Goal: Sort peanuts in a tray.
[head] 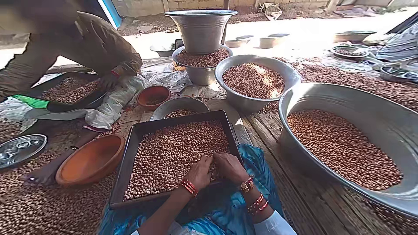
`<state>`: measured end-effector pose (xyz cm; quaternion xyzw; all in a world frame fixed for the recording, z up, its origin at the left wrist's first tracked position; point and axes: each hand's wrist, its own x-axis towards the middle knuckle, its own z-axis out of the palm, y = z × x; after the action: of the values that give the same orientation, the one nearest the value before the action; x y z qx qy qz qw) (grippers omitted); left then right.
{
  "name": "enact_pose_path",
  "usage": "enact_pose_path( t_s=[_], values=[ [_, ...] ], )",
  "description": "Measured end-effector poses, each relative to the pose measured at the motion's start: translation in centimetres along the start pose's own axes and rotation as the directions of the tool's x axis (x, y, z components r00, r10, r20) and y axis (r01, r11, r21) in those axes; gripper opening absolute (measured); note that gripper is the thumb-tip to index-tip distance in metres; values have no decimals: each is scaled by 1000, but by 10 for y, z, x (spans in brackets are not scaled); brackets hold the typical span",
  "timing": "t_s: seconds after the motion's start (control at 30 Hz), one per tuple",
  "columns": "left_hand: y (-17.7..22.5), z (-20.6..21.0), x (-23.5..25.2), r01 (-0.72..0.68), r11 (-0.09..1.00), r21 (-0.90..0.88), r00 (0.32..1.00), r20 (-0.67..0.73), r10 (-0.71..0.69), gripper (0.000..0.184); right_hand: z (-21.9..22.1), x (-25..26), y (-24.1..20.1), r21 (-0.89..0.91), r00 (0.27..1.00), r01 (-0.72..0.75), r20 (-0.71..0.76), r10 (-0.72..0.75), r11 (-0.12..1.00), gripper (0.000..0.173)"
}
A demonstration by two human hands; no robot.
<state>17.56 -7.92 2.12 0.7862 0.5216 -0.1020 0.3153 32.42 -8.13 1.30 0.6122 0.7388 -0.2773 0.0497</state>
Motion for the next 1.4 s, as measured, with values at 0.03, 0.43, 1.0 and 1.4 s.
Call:
enact_pose_path(
  t_s=[0.03,0.43,1.0,1.4],
  values=[
    [-1,1,3,-97,985,-140,994,-55,90,58,-2,-1,3,39,999,3,-34,-2,999,39],
    [-51,-33,30,120,970,213,955,-293,-54,29,-16,-10,33,297,914,125,-406,7,947,23],
    [-66,-18,10,-118,993,31,930,-347,121,21,8,25,-2,76,964,211,-180,-194,975,23],
    [-67,-16,15,-60,997,41,936,-346,71,22,4,-8,32,242,918,187,-389,-82,952,23]
  ],
)
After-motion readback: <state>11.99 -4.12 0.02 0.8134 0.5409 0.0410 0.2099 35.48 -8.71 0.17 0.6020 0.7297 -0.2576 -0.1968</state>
